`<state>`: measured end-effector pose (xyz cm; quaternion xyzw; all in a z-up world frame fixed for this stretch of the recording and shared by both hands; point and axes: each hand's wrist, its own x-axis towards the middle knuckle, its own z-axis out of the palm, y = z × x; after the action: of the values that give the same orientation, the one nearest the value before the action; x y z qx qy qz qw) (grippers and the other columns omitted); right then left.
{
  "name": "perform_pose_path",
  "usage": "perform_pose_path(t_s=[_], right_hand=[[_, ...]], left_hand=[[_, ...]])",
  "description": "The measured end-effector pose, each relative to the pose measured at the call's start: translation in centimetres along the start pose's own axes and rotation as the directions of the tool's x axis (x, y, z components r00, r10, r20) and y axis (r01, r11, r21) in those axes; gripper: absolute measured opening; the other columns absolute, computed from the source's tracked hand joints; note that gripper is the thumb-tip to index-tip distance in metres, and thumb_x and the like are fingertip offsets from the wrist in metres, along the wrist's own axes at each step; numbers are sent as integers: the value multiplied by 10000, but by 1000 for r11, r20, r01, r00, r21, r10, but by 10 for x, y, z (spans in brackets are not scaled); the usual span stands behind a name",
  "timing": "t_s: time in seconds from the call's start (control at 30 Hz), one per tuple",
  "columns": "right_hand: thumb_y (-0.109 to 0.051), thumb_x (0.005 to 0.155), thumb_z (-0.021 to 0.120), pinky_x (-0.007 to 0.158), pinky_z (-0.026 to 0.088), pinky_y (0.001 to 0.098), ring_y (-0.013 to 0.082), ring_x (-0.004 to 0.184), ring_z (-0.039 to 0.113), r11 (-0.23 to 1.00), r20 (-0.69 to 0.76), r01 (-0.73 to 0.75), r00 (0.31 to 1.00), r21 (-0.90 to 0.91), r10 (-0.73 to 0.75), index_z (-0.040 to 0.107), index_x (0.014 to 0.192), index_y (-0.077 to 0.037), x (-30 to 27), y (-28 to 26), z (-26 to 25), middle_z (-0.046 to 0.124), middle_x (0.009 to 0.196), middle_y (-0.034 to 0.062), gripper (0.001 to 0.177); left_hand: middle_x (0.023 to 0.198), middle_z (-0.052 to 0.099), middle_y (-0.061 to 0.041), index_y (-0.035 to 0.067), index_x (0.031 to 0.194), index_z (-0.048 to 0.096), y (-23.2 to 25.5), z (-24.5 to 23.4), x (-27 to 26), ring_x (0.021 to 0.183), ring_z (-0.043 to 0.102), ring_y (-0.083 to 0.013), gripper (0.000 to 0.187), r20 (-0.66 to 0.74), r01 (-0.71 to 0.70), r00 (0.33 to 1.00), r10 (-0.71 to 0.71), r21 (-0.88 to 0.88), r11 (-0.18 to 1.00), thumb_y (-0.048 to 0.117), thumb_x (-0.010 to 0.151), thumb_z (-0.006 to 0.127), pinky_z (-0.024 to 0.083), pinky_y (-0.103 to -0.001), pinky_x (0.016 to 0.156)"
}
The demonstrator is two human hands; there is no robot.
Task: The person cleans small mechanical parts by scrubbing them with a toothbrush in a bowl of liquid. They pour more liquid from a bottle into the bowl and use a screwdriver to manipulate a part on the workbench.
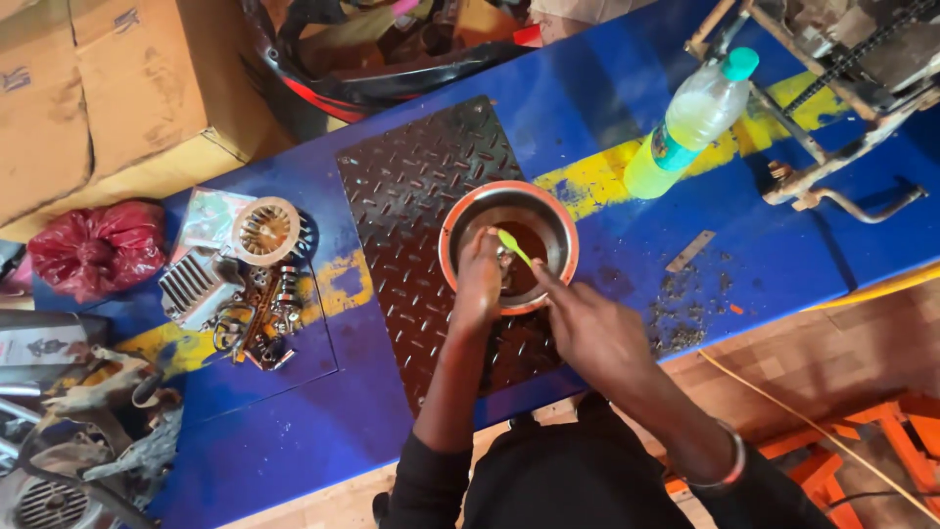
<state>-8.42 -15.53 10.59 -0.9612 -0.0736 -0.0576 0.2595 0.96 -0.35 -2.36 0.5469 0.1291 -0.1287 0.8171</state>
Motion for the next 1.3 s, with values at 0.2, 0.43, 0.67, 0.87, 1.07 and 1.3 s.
perform_pose_path(t_s=[0.2, 0.43, 0.67, 0.87, 1.07, 1.3], right_hand=[[-209, 971, 568, 674, 567, 533, 399, 784, 715, 980, 184, -114, 973, -161, 143, 577, 1441, -271, 42, 18, 31, 735, 935, 163, 473], [-218, 990, 524, 687, 569, 513, 365, 825, 740, 936, 383, -12, 910, -352, 156, 651, 1305, -255, 43, 4, 14, 755, 909, 148, 342], [-272, 927, 587, 574, 555, 520, 363, 665, 701, 977, 139, -40, 988, -212, 71, 570, 1492, -351, -18, -17, -16, 698, 796, 120, 571], [-223, 948, 620, 550, 555, 511, 363, 644, 686, 984, -24, 53, 998, -170, -58, 574, 1465, -280, -15, -3, -15, 694, 863, 113, 521], [-183, 950, 627, 561, 548, 514, 374, 677, 681, 987, -64, 48, 996, -153, -59, 567, 1479, -244, -1, -8, -15, 690, 847, 108, 535], [-206, 959, 615, 559, 551, 489, 362, 632, 667, 980, -34, 58, 997, -188, -65, 576, 1461, -242, 3, -1, -9, 680, 840, 111, 504]], left_hand=[[766, 518, 15, 64, 982, 624, 6, 2, -19, 634, 424, -68, 283, 124, -175, 977, 171, 27, 984, 253, 1125, 468, 327, -230, 549], [774, 547, 5, 75, 1007, 627, 5, -9, -21, 622, 436, -67, 241, 61, -128, 989, 132, -74, 989, 243, 1090, 475, 338, -230, 547], [784, 577, 30, 114, 979, 614, 14, 4, -18, 574, 438, -41, 189, -9, -73, 997, 73, -17, 997, 248, 1036, 493, 308, -215, 467], [757, 557, 40, 122, 958, 587, 12, 8, -8, 560, 411, -28, 191, 28, -58, 998, 59, -58, 997, 266, 1045, 496, 286, -207, 450], [696, 497, 57, 127, 955, 609, 24, 11, -12, 518, 367, -21, 203, 22, 3, 1000, -2, -45, 999, 260, 1049, 488, 245, -212, 422], [673, 482, 49, 115, 947, 605, 17, 10, -13, 480, 319, -29, 211, 47, -9, 999, 11, -46, 999, 245, 1053, 477, 235, -216, 417]])
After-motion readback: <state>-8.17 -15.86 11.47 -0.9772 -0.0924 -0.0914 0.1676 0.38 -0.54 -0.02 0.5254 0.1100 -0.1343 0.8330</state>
